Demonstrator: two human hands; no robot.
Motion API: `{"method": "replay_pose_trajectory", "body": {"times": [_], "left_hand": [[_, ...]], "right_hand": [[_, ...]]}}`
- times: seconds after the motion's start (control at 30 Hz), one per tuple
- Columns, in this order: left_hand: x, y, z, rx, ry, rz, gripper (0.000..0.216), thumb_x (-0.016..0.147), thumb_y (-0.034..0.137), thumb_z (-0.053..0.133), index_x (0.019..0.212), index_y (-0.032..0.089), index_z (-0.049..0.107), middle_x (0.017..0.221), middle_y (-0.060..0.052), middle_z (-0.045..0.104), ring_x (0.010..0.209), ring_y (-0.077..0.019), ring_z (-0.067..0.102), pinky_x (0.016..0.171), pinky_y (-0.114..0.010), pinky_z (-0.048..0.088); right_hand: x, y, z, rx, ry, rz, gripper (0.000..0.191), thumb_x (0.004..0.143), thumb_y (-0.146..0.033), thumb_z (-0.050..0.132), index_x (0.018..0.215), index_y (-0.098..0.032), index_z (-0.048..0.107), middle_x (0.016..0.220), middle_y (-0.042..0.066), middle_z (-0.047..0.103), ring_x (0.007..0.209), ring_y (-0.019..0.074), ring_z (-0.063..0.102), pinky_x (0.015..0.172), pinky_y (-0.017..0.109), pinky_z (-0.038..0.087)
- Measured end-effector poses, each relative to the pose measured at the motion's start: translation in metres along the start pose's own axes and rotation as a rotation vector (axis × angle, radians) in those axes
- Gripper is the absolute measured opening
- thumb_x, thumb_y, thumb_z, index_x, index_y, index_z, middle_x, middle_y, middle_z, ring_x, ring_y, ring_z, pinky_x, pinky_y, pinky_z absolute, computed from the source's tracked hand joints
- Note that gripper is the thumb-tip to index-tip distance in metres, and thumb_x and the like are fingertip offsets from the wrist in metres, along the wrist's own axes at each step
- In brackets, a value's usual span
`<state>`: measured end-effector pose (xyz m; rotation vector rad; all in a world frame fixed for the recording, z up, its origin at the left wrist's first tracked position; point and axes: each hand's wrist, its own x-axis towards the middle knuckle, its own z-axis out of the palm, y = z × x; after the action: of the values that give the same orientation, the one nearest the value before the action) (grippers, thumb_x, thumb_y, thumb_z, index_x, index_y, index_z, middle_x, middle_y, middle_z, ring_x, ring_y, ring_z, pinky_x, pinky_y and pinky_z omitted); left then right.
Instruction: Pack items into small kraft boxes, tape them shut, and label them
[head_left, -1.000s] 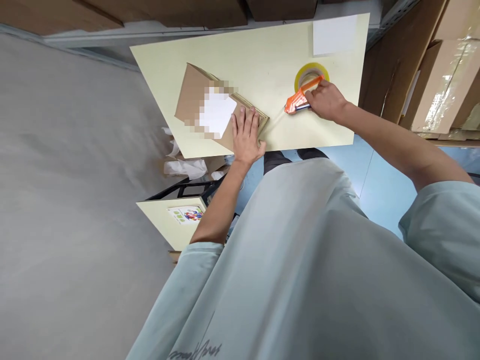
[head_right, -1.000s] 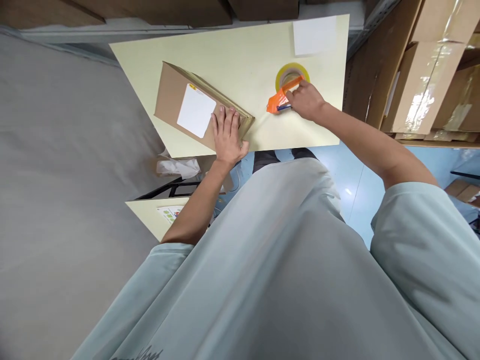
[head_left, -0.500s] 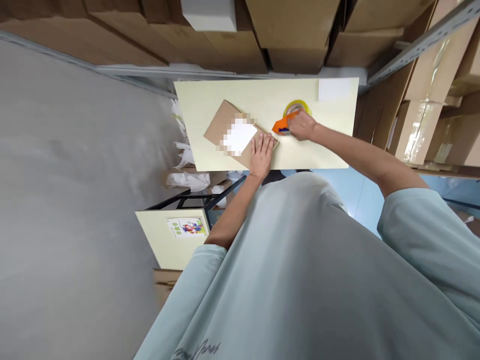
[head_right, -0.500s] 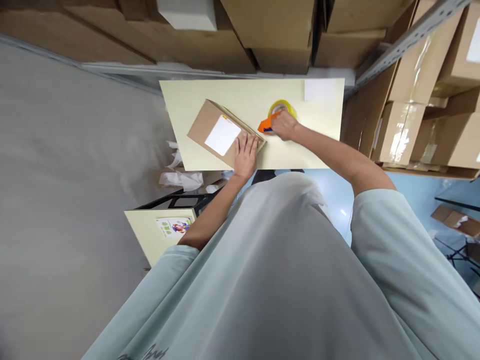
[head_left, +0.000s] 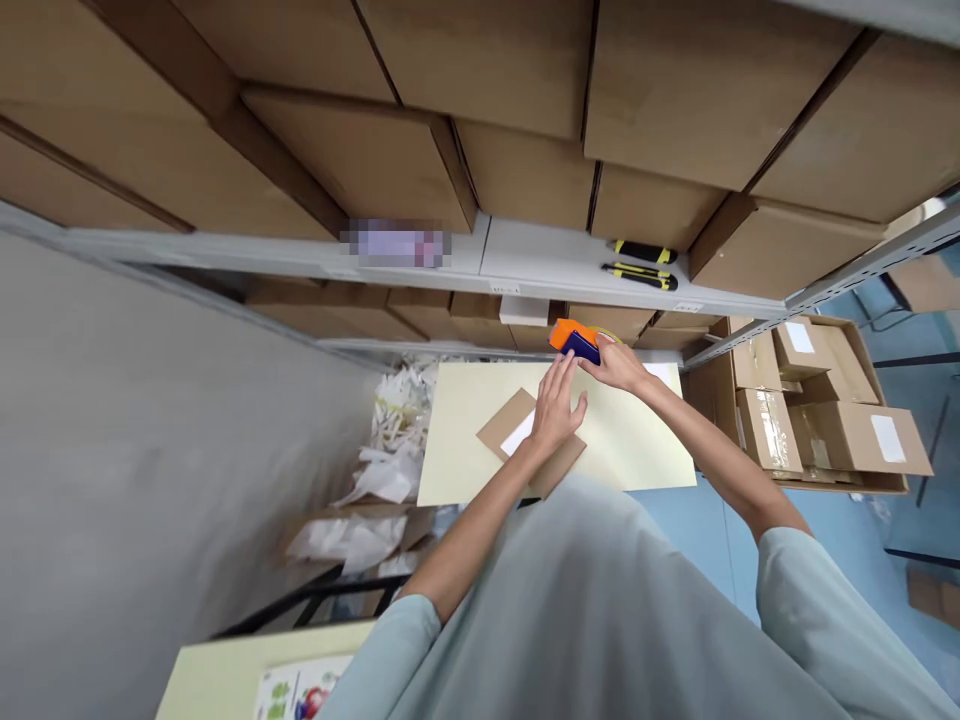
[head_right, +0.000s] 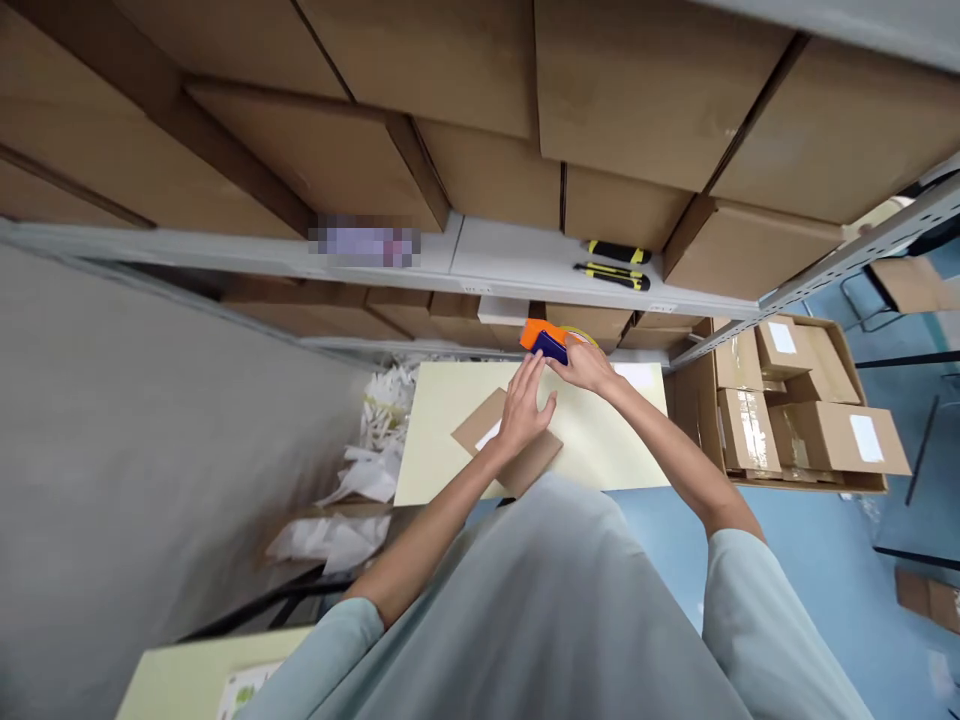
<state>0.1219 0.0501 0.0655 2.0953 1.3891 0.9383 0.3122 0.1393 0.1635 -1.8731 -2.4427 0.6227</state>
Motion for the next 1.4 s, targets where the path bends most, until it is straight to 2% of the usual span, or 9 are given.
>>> {"method": "replay_pose_trajectory", "body": {"times": [0.17,0.33,0.47,0.73,0.83,0.93,1.17,1.27,1.4], "left_hand": [[0.109,-0.007,-0.069,0.064,0.12,0.133,0.085,0.105,0.024,0.056,0.187,0.031,0.034,0.191,-0.009,0.038,0.182,-0.0341,0.026,0.149,-0.063,0.033],[0.163,-0.025,-0.102,0.04,0.134,0.154,0.082,0.101,0.016,0.057,0.181,0.019,0.041,0.191,-0.015,0.037,0.18,-0.0372,0.031,0.149,-0.063,0.032],[0.152,-0.038,-0.108,0.021,0.121,0.155,0.077,0.102,0.016,0.056,0.178,0.017,0.045,0.189,-0.016,0.041,0.18,-0.0361,0.032,0.149,-0.061,0.032],[0.061,-0.066,-0.084,0.038,0.023,0.053,0.063,0.104,0.018,0.056,0.167,0.014,0.057,0.18,-0.021,0.054,0.174,-0.0389,0.045,0.143,-0.064,0.041],[0.014,-0.084,-0.07,0.033,-0.048,-0.028,0.063,0.104,0.023,0.058,0.166,0.015,0.058,0.18,-0.02,0.054,0.174,-0.0389,0.044,0.144,-0.064,0.039],[-0.043,-0.103,-0.056,0.037,-0.1,-0.187,0.061,0.106,0.028,0.058,0.166,0.017,0.058,0.18,-0.021,0.053,0.175,-0.0387,0.041,0.145,-0.065,0.036],[-0.13,-0.095,-0.008,0.054,-0.315,-0.341,0.068,0.118,0.059,0.047,0.171,0.017,0.053,0.187,-0.022,0.042,0.182,-0.0356,0.026,0.149,-0.062,0.022],[-0.142,-0.076,0.022,0.065,-0.408,-0.317,0.072,0.119,0.061,0.041,0.175,0.017,0.05,0.191,-0.021,0.034,0.185,-0.0337,0.012,0.151,-0.062,0.012],[-0.152,-0.065,0.048,0.106,-0.46,-0.356,0.078,0.119,0.062,0.029,0.179,0.013,0.044,0.194,-0.024,0.025,0.186,-0.0339,0.001,0.15,-0.066,0.003]], "right_hand": [[0.049,-0.05,-0.062,0.174,0.218,-0.034,0.049,0.108,-0.05,0.052,0.141,-0.015,0.063,0.131,0.024,0.083,0.113,0.0416,0.081,0.092,0.048,0.065],[0.115,-0.08,-0.097,-0.005,0.247,-0.073,0.045,0.109,-0.034,0.049,0.139,-0.005,0.065,0.14,0.031,0.078,0.128,0.0431,0.076,0.112,0.052,0.059],[0.148,-0.092,-0.097,-0.121,0.21,0.007,0.054,0.106,-0.022,0.056,0.154,0.004,0.058,0.148,0.034,0.076,0.14,0.0434,0.073,0.129,0.055,0.048],[0.152,-0.096,-0.072,-0.069,0.269,0.029,0.063,0.108,-0.018,0.055,0.168,0.001,0.053,0.166,0.03,0.065,0.162,0.0401,0.057,0.144,0.057,0.033],[0.122,-0.067,-0.034,0.068,0.458,-0.031,0.07,0.116,-0.031,0.041,0.178,0.001,0.038,0.182,0.029,0.047,0.172,0.0395,0.043,0.147,0.06,0.027],[0.058,-0.02,0.047,0.328,0.583,0.083,0.079,0.12,-0.055,0.033,0.18,-0.004,0.036,0.186,0.027,0.042,0.176,0.0403,0.038,0.147,0.065,0.027],[-0.159,0.024,0.256,0.942,0.077,0.708,0.113,0.102,-0.097,0.043,0.172,-0.009,0.055,0.178,0.027,0.056,0.17,0.0461,0.051,0.145,0.067,0.035],[-0.199,0.017,0.29,1.099,-0.108,0.741,0.111,0.102,-0.097,0.046,0.176,-0.014,0.054,0.183,0.019,0.051,0.175,0.0407,0.045,0.149,0.06,0.03],[-0.189,0.011,0.306,1.254,-0.216,0.62,0.116,0.1,-0.101,0.041,0.18,-0.017,0.049,0.189,0.011,0.043,0.18,0.0341,0.035,0.153,0.053,0.019]]}}
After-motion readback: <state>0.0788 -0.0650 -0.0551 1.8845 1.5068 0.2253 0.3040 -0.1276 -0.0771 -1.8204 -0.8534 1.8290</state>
